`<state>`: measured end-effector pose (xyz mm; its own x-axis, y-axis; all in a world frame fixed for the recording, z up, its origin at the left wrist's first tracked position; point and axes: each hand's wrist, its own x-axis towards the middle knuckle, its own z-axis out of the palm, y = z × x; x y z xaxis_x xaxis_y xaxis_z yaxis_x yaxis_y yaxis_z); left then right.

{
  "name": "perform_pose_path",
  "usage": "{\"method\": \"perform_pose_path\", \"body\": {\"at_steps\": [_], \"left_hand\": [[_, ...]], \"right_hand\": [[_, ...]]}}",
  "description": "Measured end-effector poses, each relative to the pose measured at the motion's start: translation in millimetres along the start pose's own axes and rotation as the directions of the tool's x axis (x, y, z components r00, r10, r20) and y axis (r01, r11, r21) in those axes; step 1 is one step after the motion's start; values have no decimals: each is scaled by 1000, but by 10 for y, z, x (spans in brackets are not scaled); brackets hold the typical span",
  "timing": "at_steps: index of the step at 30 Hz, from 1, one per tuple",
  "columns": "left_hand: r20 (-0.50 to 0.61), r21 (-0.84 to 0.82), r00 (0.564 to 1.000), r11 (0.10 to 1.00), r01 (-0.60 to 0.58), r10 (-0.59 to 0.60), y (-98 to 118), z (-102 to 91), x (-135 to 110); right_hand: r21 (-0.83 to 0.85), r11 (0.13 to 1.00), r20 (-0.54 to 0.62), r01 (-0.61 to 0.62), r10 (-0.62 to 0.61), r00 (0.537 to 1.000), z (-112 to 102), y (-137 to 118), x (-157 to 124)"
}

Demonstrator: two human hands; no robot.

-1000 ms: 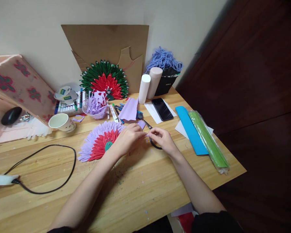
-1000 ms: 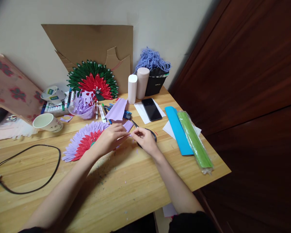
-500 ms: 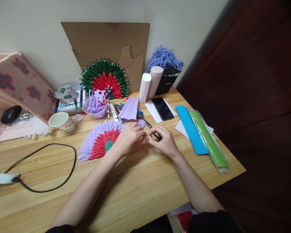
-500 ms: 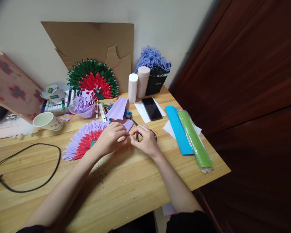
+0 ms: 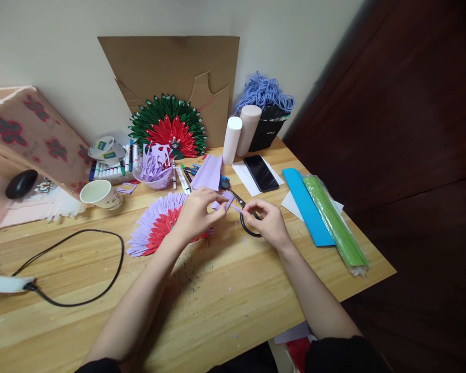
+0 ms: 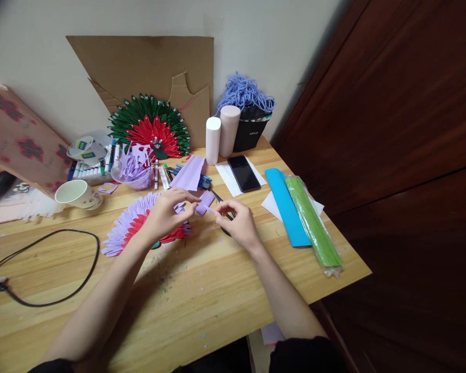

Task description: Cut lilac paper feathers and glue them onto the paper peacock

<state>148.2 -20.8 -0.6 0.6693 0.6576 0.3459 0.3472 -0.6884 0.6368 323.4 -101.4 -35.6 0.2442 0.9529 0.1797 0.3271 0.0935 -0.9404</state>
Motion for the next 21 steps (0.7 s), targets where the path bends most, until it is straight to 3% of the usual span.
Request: {"method": "perform_pose_path", "body": {"at_steps": [4,10,17,21], "left_hand": [[120,-159,986,978,136,-117,60,107,-1],[145,-261,957,924,280,-250,57,202,-1],[163,-267,939,902,338,-304,54,215,-5],[220,-396,909,819,415,-355,26,259,-9]], "right_hand": [[94,995,34,-31,27,999,8,-9,9],[78,997,49,12,-15,999,17,-17,6],[-83,989,48,123,-120,992,31,-26,-18],[-217,943,8,253,-257,966,29,-61,-35]]}}
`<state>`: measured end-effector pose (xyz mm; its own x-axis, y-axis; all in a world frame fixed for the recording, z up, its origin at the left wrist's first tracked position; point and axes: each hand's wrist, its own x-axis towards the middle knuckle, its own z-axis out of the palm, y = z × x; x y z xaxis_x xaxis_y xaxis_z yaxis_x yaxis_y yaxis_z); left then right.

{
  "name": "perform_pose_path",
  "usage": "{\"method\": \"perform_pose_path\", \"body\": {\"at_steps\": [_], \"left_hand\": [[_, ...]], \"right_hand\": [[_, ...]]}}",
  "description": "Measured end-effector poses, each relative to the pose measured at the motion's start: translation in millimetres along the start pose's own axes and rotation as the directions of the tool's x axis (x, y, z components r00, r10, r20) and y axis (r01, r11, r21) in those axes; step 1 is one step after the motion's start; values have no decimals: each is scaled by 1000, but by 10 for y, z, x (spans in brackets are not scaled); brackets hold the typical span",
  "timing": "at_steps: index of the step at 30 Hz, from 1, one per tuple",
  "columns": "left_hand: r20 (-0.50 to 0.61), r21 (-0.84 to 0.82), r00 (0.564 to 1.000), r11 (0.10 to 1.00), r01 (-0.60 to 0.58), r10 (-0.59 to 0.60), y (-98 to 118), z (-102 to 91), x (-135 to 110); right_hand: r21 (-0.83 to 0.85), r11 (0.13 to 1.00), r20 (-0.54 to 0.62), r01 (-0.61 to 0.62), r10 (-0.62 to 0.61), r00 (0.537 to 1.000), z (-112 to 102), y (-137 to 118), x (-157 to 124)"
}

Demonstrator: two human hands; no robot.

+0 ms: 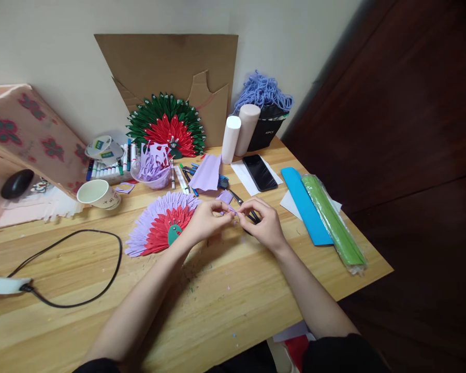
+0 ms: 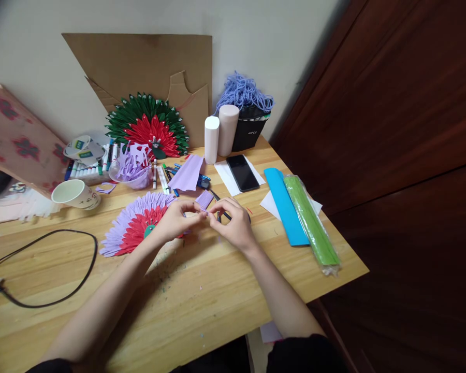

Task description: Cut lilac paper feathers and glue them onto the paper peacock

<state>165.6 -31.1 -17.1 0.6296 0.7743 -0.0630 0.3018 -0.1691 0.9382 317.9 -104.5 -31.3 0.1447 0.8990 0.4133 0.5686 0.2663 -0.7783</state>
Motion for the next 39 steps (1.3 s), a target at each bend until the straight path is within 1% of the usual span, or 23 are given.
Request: {"method": "perform_pose_path", "body": {"at_steps": [3,5,8,10,13,15,16,19,20,22,24,26,28,29,31,34,37,39], "left_hand": [[63,-166,994,982,94,-84,-31,12,17],[83,-216,990,968,129,-113,-38,9,24],[91,-229,986,961,154,-137,-29,-13,24],[96,-228,984,959,168,-149,-24,-30,20],[67,-191,983,965,178,-168,-31,-44,14],[40,-166,984,970,179,-175,-41,-41,13],[34,-165,985,971,172,-169,-43,-36,13],[18,-176,993,977,118,-117,-21,-15,7],[5,-162,995,982,95,-96,-2,-10,0],[-39,-91,998,995,50,-54,46,-4,-19],[-82,2,997,1000,-6,6,95,-6,-44],[-106,77,989,993,-92,100,131,-14,-68],[-123,138,972,974,-181,198,150,-21,-89],[-134,165,963,963,-212,235,154,-23,-97],[-154,204,951,950,-236,269,160,-17,-108],[-164,210,957,957,-202,238,168,5,-115],[-169,170,975,979,-113,142,161,10,-99],[-196,118,978,992,-51,74,139,-20,-76]], "right_hand": [[-109,988,-25,110,-113,993,-3,-3,-8],[-168,968,-26,184,-191,981,2,15,-17],[-224,930,-13,291,-302,953,9,60,-31],[-249,904,16,346,-354,935,8,85,-38],[-261,895,83,363,-354,932,0,91,-44],[-233,919,97,317,-303,948,-5,66,-43],[-207,939,83,276,-264,961,-5,48,-41],[-85,992,12,92,-92,996,3,-12,-34],[-30,999,4,24,-24,1000,8,-26,-32],[94,991,27,-94,92,995,21,-37,-28],[210,962,61,-174,165,984,32,-29,-23],[295,929,81,-223,208,975,40,-16,-17],[349,905,89,-244,227,970,46,-13,-10],[366,897,88,-246,230,969,49,-17,-8],[378,894,75,-241,230,970,57,-34,-7],[357,900,56,-249,245,968,62,-45,-10],[330,902,67,-280,273,960,37,8,-7],[303,902,66,-307,301,951,1,67,5]]}}
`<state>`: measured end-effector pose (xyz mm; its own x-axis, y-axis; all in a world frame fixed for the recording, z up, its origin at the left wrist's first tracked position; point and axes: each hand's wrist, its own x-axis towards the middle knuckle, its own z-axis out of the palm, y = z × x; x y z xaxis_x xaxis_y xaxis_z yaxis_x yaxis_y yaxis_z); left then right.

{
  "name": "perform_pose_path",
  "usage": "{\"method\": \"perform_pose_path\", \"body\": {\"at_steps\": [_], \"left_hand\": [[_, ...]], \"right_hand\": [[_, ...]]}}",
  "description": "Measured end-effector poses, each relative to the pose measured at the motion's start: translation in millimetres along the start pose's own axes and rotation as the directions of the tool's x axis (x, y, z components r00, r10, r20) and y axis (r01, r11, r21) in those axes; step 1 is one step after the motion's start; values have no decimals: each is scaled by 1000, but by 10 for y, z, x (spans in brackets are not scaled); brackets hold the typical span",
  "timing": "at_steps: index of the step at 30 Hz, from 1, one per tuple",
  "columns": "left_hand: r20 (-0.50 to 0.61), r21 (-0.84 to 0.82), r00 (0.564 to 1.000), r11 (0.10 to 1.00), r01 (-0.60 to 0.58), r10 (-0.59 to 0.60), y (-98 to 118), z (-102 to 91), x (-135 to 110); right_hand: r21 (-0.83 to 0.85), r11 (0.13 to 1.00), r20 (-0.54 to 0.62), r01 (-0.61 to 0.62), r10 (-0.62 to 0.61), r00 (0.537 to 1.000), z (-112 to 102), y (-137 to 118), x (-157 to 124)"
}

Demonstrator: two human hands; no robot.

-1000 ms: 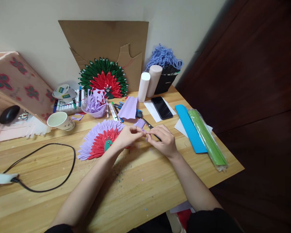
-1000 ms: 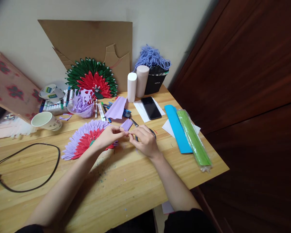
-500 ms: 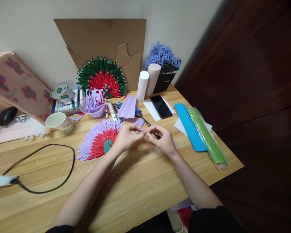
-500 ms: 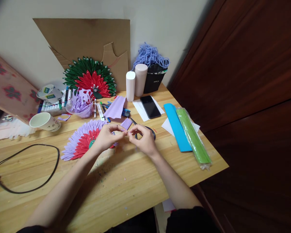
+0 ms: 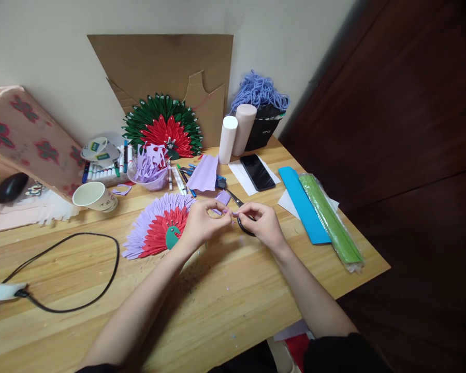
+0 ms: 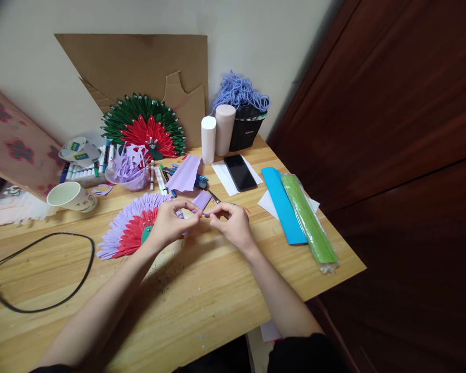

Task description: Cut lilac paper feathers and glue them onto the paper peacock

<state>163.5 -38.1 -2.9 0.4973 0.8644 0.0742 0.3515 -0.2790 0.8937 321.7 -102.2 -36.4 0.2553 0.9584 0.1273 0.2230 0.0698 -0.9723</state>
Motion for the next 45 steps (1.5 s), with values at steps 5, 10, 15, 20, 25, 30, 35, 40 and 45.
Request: {"method": "perform_pose_path", "body": {"at_steps": [5,10,15,20,25,30,35,40,45], "left_hand": [[-59,-185,984,970,157,-170,-92,-93,69],[68,-238,978,949,206,-195,-94,-42,64],[117,-243,979,951,192,-168,-100,16,52],[190,-263,969,942,207,-160,-101,5,52],[185,-206,977,968,147,-109,-61,-12,48],[129,-128,991,991,45,-28,-33,-34,49],[119,-175,990,983,-53,74,-54,-37,54],[114,-183,990,981,-65,87,-101,-37,57],[136,-183,986,981,-72,98,-86,-43,57]], "right_hand": [[-42,999,-57,35,-37,998,-64,-11,24],[-247,929,-12,275,-287,958,33,-120,-56],[-339,853,23,398,-415,909,60,-99,-72],[-346,865,4,364,-386,922,66,-89,-65],[-306,908,-43,287,-314,948,86,-101,-79],[-232,947,-67,223,-244,967,93,-101,-87],[-88,987,-47,138,-142,989,99,-62,-78],[-24,994,-38,104,-105,994,105,-26,-65],[-110,982,-35,155,-159,987,98,-41,-75]]}}
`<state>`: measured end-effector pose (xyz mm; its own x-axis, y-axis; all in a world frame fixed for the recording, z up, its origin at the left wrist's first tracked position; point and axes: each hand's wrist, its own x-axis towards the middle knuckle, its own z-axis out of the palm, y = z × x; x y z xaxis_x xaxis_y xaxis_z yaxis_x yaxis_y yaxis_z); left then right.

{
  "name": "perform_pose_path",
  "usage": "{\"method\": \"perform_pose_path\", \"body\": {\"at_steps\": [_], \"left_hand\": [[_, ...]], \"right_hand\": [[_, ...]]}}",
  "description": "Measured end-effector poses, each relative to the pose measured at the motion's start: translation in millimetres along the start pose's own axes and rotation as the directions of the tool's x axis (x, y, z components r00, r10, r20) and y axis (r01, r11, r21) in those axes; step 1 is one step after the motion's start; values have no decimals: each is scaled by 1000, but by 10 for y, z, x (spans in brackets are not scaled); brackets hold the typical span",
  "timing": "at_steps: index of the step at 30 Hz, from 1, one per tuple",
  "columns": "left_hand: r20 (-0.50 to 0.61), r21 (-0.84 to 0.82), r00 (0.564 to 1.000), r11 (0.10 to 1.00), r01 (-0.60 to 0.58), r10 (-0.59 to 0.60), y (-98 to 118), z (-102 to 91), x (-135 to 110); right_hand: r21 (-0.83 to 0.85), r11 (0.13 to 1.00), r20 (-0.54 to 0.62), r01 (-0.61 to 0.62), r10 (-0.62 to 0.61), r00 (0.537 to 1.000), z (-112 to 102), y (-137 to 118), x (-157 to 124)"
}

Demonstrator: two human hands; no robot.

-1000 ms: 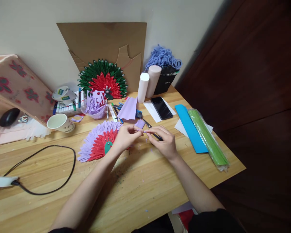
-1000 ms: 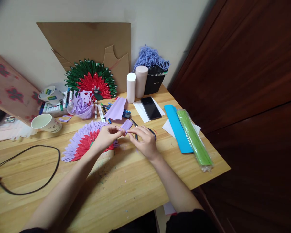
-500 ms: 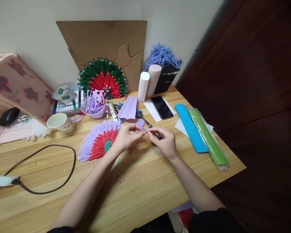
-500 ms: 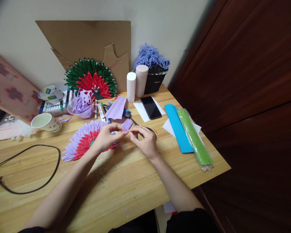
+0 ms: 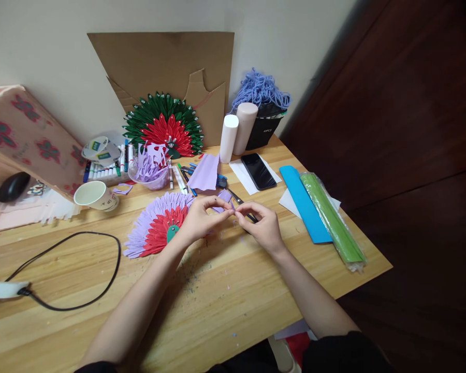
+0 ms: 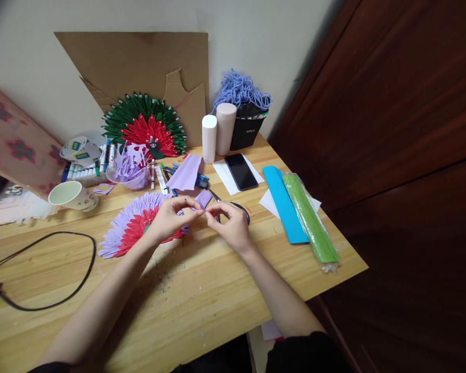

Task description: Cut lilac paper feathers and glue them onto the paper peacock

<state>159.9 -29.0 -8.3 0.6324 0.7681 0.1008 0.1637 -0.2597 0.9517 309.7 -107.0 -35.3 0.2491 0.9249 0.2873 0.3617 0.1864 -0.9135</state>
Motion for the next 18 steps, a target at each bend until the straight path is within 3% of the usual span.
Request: {"method": "perform_pose_path", "body": {"at_steps": [10,18], "left_hand": [[-2,49,998,997,-67,67,-23,17,-14],[-57,-73,998,997,-2,-2,-130,80,0]], "right_hand": [[-111,992,14,67,-66,998,-16,-40,-1],[-110,994,-32,19,-22,999,-9,8,-21]]}}
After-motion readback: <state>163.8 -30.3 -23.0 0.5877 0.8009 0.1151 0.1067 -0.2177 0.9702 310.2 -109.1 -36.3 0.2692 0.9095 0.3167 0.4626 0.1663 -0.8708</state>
